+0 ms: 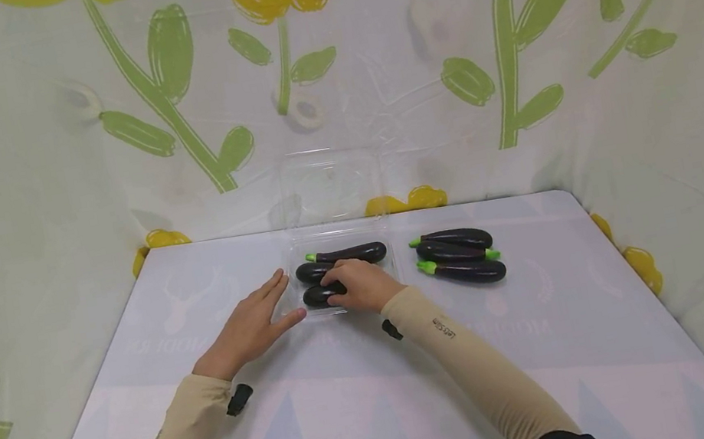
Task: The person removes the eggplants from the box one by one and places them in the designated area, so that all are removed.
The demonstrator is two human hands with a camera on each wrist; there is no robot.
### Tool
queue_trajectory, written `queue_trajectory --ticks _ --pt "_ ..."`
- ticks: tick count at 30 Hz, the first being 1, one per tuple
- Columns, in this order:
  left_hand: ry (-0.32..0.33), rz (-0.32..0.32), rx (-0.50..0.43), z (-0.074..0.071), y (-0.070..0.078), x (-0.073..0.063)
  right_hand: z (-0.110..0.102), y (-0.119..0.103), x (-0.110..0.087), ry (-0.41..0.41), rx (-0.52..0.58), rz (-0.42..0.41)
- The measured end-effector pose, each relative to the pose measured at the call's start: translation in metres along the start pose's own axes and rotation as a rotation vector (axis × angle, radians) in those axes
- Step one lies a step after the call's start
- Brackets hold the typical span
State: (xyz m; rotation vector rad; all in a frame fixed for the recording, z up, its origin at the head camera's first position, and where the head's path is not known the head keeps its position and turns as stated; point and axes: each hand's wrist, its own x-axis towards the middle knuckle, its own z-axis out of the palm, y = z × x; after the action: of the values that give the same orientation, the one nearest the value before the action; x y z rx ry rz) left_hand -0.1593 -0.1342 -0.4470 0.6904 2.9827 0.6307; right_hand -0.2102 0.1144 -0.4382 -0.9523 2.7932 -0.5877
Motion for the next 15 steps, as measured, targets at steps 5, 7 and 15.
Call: queue_trajectory --ticks 5,7,15 --pt "-0.004 -0.004 0.002 -0.0002 0.0001 -0.0001 -0.0008 -0.0002 0.0007 -0.014 0.007 0.007" --pt "-0.006 -0.007 0.0 -0.0005 0.0004 0.0 -0.0009 0.0 0.0009 -0.016 0.007 0.008" --pt "-0.02 -0.023 -0.003 -0.0008 0.0015 0.0001 0.0004 0.0015 0.0001 -0.005 0.009 -0.01"
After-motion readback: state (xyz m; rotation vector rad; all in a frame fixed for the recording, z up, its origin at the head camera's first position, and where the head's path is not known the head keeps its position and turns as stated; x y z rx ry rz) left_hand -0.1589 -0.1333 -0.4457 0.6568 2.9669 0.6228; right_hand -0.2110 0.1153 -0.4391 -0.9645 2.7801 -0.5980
